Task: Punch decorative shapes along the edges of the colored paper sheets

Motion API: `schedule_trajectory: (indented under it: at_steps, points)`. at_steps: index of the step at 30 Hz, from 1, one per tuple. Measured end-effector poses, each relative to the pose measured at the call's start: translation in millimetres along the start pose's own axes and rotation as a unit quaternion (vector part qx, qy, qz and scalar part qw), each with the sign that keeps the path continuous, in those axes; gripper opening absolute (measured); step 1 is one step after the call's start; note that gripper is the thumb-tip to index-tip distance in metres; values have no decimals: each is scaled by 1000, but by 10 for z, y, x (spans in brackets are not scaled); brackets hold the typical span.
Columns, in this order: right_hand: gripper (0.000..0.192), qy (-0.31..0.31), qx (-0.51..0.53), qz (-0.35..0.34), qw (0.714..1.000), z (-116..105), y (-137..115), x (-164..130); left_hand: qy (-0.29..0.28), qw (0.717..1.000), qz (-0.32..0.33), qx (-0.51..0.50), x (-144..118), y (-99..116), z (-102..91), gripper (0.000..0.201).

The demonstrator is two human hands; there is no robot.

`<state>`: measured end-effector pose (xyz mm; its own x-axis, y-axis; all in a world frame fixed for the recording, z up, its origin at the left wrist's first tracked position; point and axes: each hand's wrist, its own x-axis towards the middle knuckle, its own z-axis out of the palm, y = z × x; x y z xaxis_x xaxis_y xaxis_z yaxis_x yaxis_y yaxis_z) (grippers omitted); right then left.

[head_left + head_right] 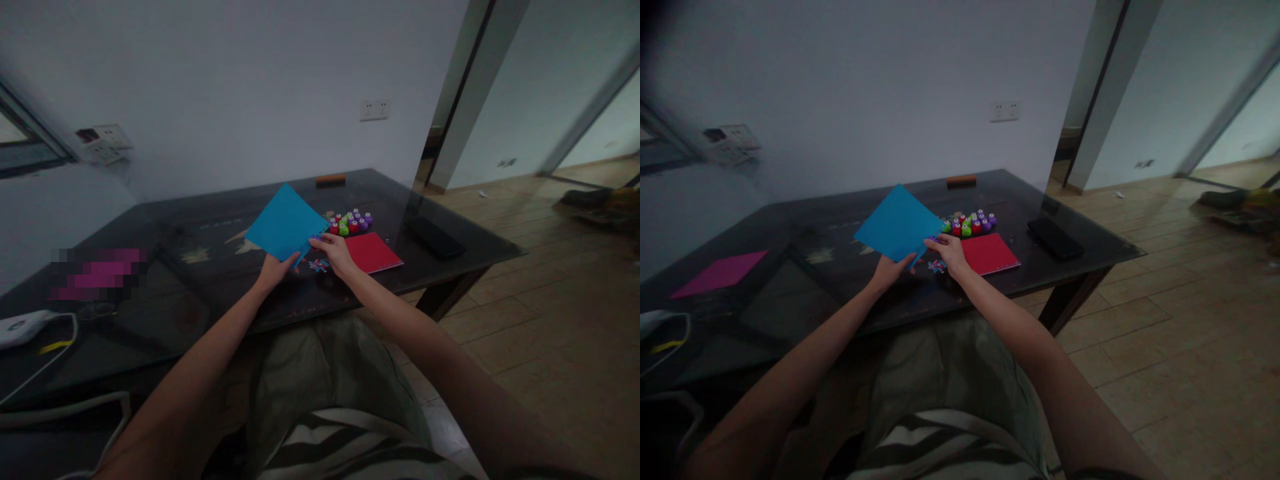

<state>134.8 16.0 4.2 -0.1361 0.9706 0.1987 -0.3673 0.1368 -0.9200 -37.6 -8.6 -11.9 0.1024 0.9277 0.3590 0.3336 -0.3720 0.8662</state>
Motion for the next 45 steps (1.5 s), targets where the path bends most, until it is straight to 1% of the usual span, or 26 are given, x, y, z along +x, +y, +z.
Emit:
schedule_trajectory:
  at_steps: [6, 10, 16, 21, 24, 30, 36, 38, 41, 45]
  points:
    - [29, 0, 2, 0, 1000, -6, -24, -10, 2, 1000, -14, -16, -31, 66, 21, 37]
    - [27, -8, 11, 2, 1000, -13, -18, 0, 9, 999, -25, -30, -31, 67, 28, 40]
    - [28, -14, 3, 2, 1000, -11, -33, -6, 15, 998, -36, -50, -27, 76, 32, 41]
    - [30, -12, 0, -4, 1000, -5, -32, -11, 13, 998, -40, -49, -31, 113, 33, 42]
    - [32, -15, 0, -4, 1000, -3, -9, -2, 23, 997, -50, -46, -31, 113, 28, 42]
    - [42, -34, 14, 21, 999, 5, 5, 0, 47, 996, -56, -52, -26, 82, 23, 41]
    - [41, -38, 25, 47, 998, 8, -9, -26, 61, 995, -60, -57, -31, 142, 21, 35]
    - [40, -47, 21, 55, 997, 2, -19, -36, 76, 993, -64, -64, -31, 173, 16, 34]
    - [35, -79, 10, 64, 995, -14, -48, -45, 98, 991, -65, -67, -29, 197, 6, 34]
    - [23, -120, -7, 80, 990, -77, -122, -37, 98, 992, -58, -60, -22, 179, -4, 32]
